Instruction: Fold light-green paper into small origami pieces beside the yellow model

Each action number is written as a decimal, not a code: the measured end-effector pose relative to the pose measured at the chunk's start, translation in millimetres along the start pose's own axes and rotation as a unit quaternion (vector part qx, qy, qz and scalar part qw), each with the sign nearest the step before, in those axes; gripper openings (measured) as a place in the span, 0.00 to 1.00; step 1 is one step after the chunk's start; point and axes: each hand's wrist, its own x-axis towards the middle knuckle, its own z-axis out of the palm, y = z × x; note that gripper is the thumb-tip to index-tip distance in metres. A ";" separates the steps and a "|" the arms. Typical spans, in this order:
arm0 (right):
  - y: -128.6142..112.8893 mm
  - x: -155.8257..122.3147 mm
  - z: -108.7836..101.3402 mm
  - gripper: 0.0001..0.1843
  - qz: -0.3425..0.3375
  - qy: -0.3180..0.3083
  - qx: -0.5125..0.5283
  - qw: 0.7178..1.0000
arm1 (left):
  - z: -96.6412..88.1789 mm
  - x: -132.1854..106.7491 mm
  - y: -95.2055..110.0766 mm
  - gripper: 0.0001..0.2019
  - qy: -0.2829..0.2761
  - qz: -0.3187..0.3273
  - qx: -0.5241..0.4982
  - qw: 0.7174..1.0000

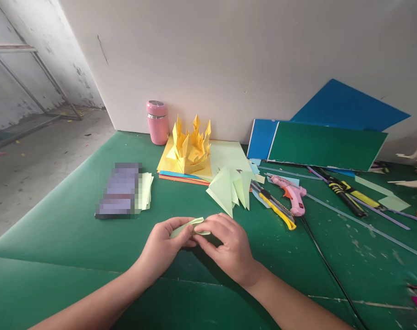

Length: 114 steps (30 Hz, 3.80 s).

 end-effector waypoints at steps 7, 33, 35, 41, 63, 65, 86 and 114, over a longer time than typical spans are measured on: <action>-1.0 1.7 -2.9 0.09 0.048 0.024 0.043 0.998 | 0.2 -1.8 3.7 0.16 0.002 0.006 0.004 1.000; -2.2 2.4 -6.1 0.14 0.072 -0.009 0.152 0.986 | -2.3 -1.8 3.0 0.16 -0.005 0.041 0.041 0.998; -0.7 3.9 -7.1 0.16 0.087 -0.022 0.189 0.978 | -2.2 -1.6 2.6 0.16 -0.011 0.036 0.025 0.999; 1.6 4.9 -8.2 0.18 0.122 -0.052 0.234 0.963 | -3.6 -0.6 0.2 0.16 -0.012 0.022 -0.005 1.000; 0.7 2.0 -7.3 0.15 0.077 0.010 0.150 0.986 | -4.8 1.5 -1.2 0.16 -0.018 0.006 -0.118 0.993; 0.9 1.6 -7.8 0.15 0.070 0.025 0.115 0.991 | -4.7 2.3 -2.0 0.16 -0.015 0.008 -0.121 0.993; -1.4 -0.1 -8.4 0.15 -0.097 0.015 -0.093 0.991 | -3.9 2.8 -3.0 0.19 -0.010 -0.008 -0.118 0.993; 10.1 2.5 3.1 0.15 0.155 -0.051 0.272 0.948 | -64.0 11.1 46.3 0.13 0.268 0.266 0.538 0.754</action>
